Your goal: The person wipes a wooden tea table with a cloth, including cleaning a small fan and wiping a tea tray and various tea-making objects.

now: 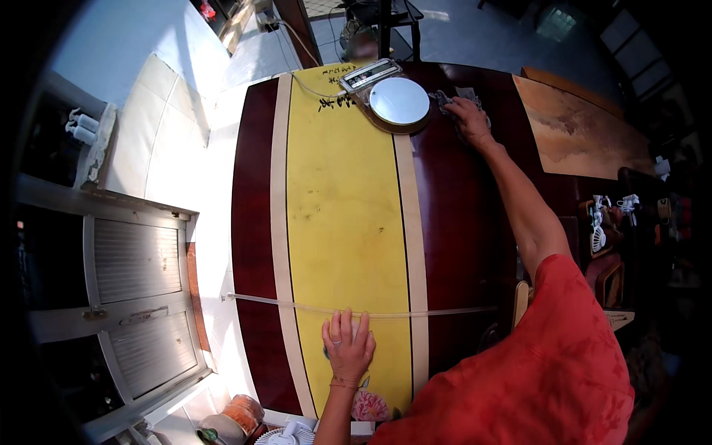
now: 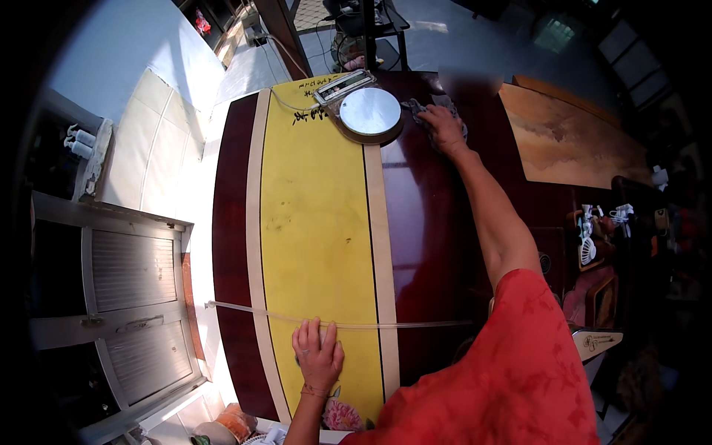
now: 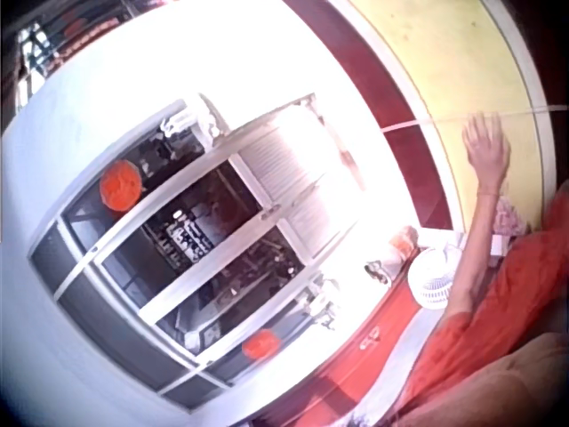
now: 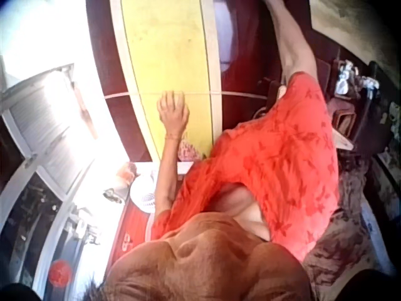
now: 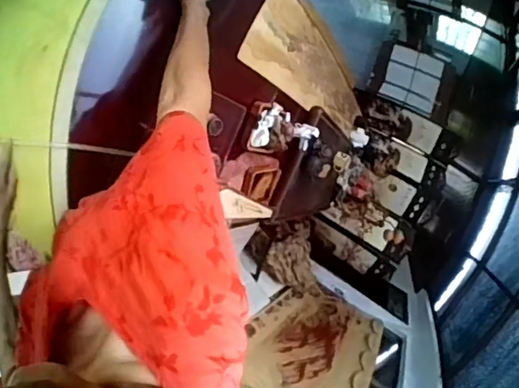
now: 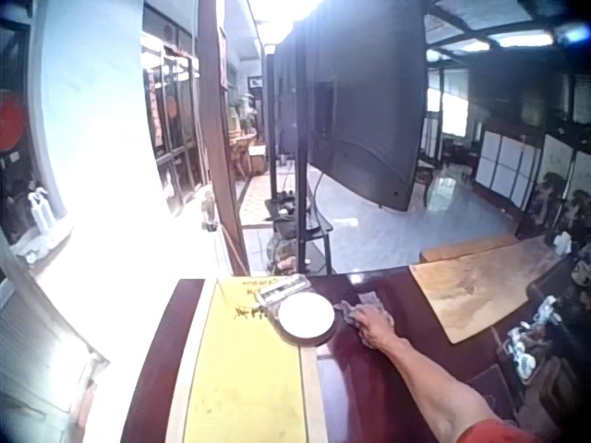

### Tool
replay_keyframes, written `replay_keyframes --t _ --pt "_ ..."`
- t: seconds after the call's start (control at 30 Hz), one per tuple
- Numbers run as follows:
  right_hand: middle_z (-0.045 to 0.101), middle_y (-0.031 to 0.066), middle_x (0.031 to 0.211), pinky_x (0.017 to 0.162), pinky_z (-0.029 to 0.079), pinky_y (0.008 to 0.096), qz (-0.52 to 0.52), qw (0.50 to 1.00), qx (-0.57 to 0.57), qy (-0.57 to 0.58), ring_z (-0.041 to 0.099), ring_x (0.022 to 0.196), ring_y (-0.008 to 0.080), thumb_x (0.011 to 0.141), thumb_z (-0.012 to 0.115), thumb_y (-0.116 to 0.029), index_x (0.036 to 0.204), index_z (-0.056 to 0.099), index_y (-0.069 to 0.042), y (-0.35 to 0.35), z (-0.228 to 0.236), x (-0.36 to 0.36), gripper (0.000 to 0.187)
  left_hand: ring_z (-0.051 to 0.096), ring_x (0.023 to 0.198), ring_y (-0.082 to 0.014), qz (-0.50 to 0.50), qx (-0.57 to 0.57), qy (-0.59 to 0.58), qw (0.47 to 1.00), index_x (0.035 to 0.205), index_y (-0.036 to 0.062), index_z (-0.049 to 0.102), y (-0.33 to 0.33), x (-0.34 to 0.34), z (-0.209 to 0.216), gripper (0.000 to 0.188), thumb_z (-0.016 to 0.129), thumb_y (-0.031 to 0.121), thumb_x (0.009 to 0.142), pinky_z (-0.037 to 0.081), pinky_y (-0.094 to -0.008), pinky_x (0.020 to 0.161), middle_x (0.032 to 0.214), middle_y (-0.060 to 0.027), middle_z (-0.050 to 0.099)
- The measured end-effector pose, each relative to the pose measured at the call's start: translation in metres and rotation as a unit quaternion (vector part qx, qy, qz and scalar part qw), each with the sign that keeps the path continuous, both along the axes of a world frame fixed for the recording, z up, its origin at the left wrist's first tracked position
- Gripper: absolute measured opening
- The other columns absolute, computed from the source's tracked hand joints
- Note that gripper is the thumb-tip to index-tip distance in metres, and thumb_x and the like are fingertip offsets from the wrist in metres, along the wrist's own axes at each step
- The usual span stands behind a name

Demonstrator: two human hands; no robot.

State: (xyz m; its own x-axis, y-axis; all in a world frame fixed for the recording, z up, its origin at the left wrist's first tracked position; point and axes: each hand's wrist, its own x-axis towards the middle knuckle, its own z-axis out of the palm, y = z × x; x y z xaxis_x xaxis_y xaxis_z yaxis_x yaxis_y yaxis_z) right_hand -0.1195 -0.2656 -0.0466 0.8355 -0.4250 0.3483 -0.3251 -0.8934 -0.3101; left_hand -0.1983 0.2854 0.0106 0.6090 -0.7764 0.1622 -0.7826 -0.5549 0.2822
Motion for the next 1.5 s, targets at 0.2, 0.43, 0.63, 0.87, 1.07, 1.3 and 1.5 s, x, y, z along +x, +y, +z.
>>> replay_keyframes --t 0.2,0.43,0.63,0.87,1.07,1.3,1.5 --pt "0.049 0.0033 0.128 0.093 0.031 0.0653 -0.055 0.997 0.047 -0.001 0.041 0.124 0.0251 0.076 0.059 -0.002 0.112 0.06 -0.022 0.118 0.002 -0.055 0.041 0.038 0.124 -0.0352 0.006 -0.015 -0.03 0.999 0.121 0.0086 0.055 0.001 -0.001 0.002 0.042 0.06 0.016 0.08 0.028 -0.0517 0.104 0.131 -0.0163 0.043" --pt "0.05 0.0013 0.127 0.098 0.025 0.0638 -0.091 0.984 0.15 0.019 0.039 0.126 0.0242 0.071 0.061 0.004 0.108 0.061 -0.022 0.263 0.019 -0.131 0.045 0.035 0.127 -0.0322 0.003 -0.05 -0.041 0.998 0.124 0.0106 0.053 0.004 -0.002 -0.01 0.043 0.058 0.02 0.082 0.023 -0.0483 0.107 0.131 -0.0146 0.043" --pt "0.052 -0.0006 0.125 0.094 0.032 0.0562 -0.038 0.975 0.211 0.055 0.043 0.122 0.024 0.072 0.063 0.002 0.104 0.066 -0.021 0.303 0.025 -0.177 0.04 0.033 0.128 -0.0304 -0.007 -0.084 -0.02 0.996 0.126 0.0138 0.052 0.007 0.002 -0.013 0.045 0.059 0.022 0.083 0.021 -0.0476 0.108 0.132 -0.0126 0.042" --pt "0.058 0.0036 0.118 0.091 0.031 0.051 -0.094 0.974 0.201 0.043 0.047 0.117 0.0243 0.074 0.063 -0.001 0.103 0.067 -0.018 0.346 0.078 -0.197 0.033 0.032 0.129 -0.0291 -0.022 -0.06 -0.035 0.997 0.129 0.0155 0.048 0.015 0.006 -0.019 0.048 0.058 0.023 0.082 0.02 -0.0469 0.108 0.134 -0.0113 0.04" --pt "0.045 0.0086 0.129 0.091 0.032 0.0604 -0.057 0.986 0.113 0.113 0.041 0.122 0.0285 0.078 0.053 -0.002 0.116 0.055 -0.012 0.471 0.057 -0.314 0.039 0.032 0.131 -0.0276 -0.016 -0.033 -0.087 0.995 0.132 0.0176 0.046 0.009 0.005 -0.027 0.051 0.057 0.026 0.083 0.02 -0.046 0.106 0.135 -0.0107 0.041" --pt "0.043 0.0085 0.134 0.093 0.031 0.0606 -0.081 0.983 0.119 0.117 0.038 0.127 0.0284 0.078 0.055 -0.002 0.121 0.052 -0.012 0.487 0.058 -0.344 0.044 0.047 0.108 -0.0272 -0.07 -0.046 -0.125 0.989 0.112 0.0102 0.055 -0.009 0.028 -0.016 0.03 0.058 0.015 0.083 0.032 -0.0426 0.092 0.112 -0.0112 0.051" --pt "0.043 0.0091 0.133 0.095 0.03 0.0619 -0.161 0.981 0.088 0.06 0.038 0.126 0.0285 0.08 0.055 -0.003 0.119 0.054 -0.012 0.414 0.042 -0.264 0.04 0.05 0.087 -0.0265 -0.099 -0.053 -0.146 0.983 0.085 0.008 0.054 -0.024 0.047 -0.004 0.011 0.06 0.007 0.076 0.036 -0.0414 0.087 0.084 -0.0086 0.052"
